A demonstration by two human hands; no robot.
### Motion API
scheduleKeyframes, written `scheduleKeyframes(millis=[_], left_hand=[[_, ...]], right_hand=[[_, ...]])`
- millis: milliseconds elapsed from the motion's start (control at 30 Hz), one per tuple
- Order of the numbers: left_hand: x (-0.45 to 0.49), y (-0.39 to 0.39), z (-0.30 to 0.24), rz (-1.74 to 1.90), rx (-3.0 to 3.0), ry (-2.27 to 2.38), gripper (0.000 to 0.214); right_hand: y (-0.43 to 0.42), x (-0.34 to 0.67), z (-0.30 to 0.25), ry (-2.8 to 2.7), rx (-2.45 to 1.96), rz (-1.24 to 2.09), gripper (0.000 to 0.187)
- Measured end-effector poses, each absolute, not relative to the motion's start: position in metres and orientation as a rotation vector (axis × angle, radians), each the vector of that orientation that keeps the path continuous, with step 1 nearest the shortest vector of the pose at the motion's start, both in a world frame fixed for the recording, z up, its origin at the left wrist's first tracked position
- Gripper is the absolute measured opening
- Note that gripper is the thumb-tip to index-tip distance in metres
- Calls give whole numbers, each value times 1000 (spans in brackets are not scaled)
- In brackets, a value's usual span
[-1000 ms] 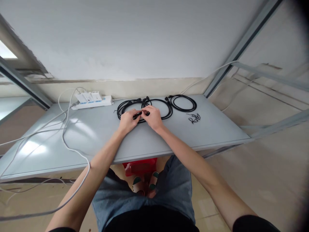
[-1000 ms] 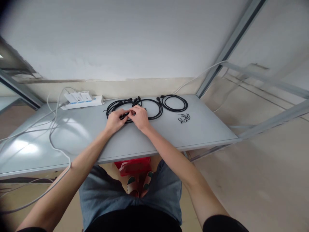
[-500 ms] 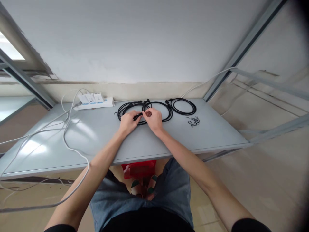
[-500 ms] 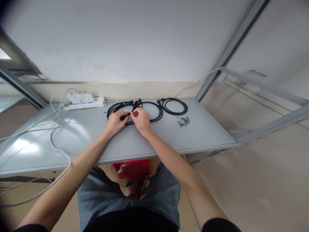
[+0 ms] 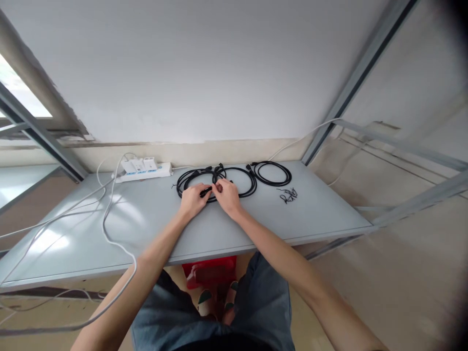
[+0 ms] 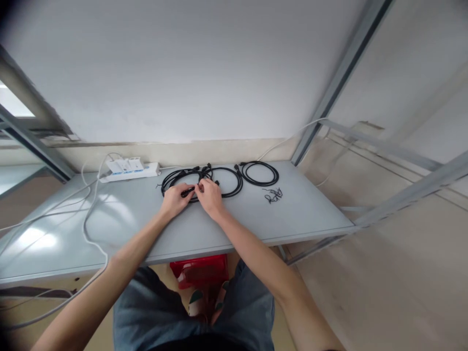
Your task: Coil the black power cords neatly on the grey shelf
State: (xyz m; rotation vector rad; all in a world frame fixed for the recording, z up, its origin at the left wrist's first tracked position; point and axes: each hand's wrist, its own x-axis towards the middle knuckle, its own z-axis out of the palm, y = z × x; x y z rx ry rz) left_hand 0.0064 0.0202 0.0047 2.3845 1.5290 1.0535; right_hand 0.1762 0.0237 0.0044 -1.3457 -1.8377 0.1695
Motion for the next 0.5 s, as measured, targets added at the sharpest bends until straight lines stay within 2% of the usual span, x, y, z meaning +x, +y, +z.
scheduleKeyframes(millis=[500], left_hand=[[7, 22, 5, 1096, 2340, 1553, 24]], right_hand=[[24, 179, 1, -1969, -1246, 46, 25]])
